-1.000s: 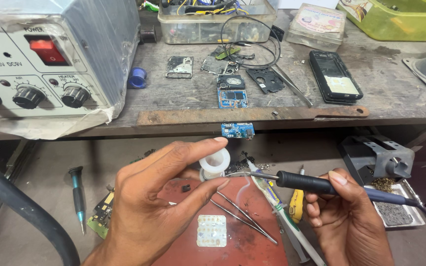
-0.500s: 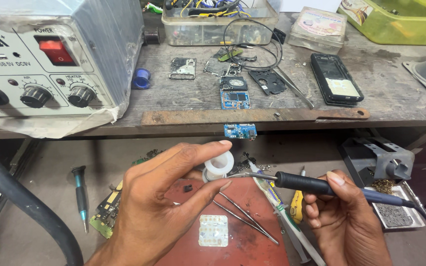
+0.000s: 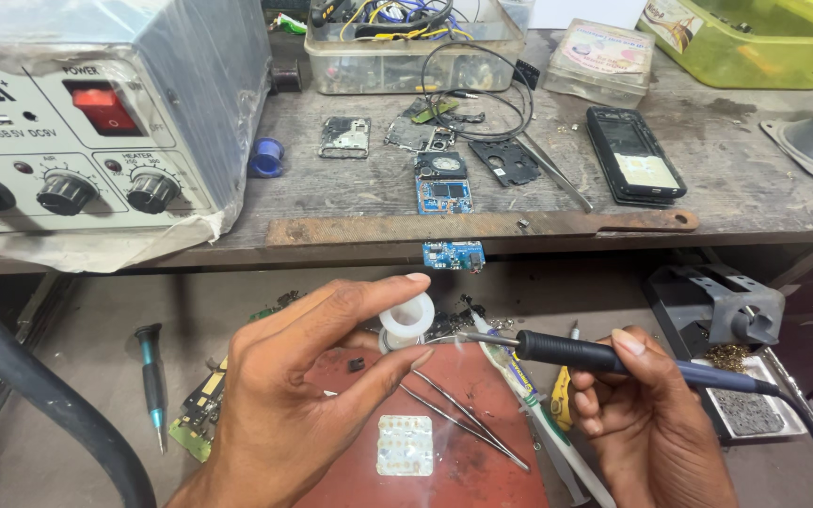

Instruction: The person uses a hot air gun to heat a small blue circuit board while holding it with tweezers. They then apply flux from a syringe and brush the area with a toothbrush. Finally, they use a soldering iron to work on the board's contacts.

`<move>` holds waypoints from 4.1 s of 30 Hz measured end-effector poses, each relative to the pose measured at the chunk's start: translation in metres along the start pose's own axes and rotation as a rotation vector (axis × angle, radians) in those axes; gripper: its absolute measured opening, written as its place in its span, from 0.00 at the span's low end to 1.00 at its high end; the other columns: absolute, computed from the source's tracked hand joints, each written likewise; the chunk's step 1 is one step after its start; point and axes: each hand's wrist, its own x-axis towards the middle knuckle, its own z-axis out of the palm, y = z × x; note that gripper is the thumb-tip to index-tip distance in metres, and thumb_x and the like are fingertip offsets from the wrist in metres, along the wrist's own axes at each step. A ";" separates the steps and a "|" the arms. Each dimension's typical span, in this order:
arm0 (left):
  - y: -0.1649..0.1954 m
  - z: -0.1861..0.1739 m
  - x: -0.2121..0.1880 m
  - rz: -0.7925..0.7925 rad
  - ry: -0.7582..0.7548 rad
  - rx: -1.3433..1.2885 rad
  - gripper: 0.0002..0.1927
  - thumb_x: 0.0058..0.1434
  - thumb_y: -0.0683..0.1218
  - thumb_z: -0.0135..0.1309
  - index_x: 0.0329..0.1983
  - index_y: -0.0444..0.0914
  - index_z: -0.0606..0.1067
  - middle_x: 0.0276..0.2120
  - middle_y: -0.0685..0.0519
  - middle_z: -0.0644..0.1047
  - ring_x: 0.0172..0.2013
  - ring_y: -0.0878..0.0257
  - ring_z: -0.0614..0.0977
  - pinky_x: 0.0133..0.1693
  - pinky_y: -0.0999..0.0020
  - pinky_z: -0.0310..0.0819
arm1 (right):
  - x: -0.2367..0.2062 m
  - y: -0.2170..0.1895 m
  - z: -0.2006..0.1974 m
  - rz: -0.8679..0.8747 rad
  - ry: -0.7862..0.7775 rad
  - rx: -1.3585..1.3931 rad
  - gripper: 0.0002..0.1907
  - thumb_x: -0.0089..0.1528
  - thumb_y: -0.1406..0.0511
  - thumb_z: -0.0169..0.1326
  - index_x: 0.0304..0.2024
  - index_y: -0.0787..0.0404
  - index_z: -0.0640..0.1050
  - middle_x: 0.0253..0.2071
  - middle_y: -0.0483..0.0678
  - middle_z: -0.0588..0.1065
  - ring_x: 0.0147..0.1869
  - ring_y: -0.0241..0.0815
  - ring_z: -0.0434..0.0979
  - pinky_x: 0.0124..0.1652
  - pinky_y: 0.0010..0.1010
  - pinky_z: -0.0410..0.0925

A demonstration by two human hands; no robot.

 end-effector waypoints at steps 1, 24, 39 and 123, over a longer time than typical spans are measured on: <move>0.000 0.001 0.000 -0.013 -0.002 -0.007 0.28 0.53 0.38 0.67 0.59 0.41 0.78 0.39 0.55 0.83 0.31 0.72 0.81 0.36 0.77 0.80 | 0.000 0.000 0.000 -0.002 0.000 0.002 0.09 0.70 0.61 0.52 0.40 0.60 0.71 0.31 0.55 0.76 0.31 0.41 0.76 0.28 0.29 0.68; -0.041 -0.007 0.001 -0.584 -0.135 0.254 0.28 0.52 0.45 0.68 0.58 0.48 0.79 0.35 0.50 0.84 0.31 0.66 0.88 0.34 0.68 0.80 | 0.000 -0.016 0.019 -0.110 0.048 -0.075 0.12 0.71 0.60 0.51 0.40 0.65 0.72 0.32 0.54 0.74 0.33 0.42 0.75 0.30 0.31 0.68; -0.062 -0.006 -0.002 -0.329 -0.133 0.324 0.19 0.54 0.40 0.62 0.51 0.36 0.76 0.40 0.46 0.81 0.37 0.54 0.86 0.37 0.63 0.80 | 0.001 -0.030 0.035 -0.209 0.089 -0.171 0.13 0.71 0.63 0.48 0.44 0.69 0.74 0.33 0.59 0.75 0.34 0.46 0.77 0.34 0.34 0.71; -0.043 -0.014 0.043 0.436 -0.067 0.545 0.14 0.58 0.40 0.61 0.47 0.34 0.78 0.44 0.49 0.76 0.46 0.54 0.76 0.46 0.58 0.67 | 0.002 -0.016 0.041 -0.651 0.058 -0.850 0.07 0.66 0.71 0.54 0.45 0.70 0.74 0.32 0.59 0.80 0.35 0.44 0.85 0.39 0.37 0.80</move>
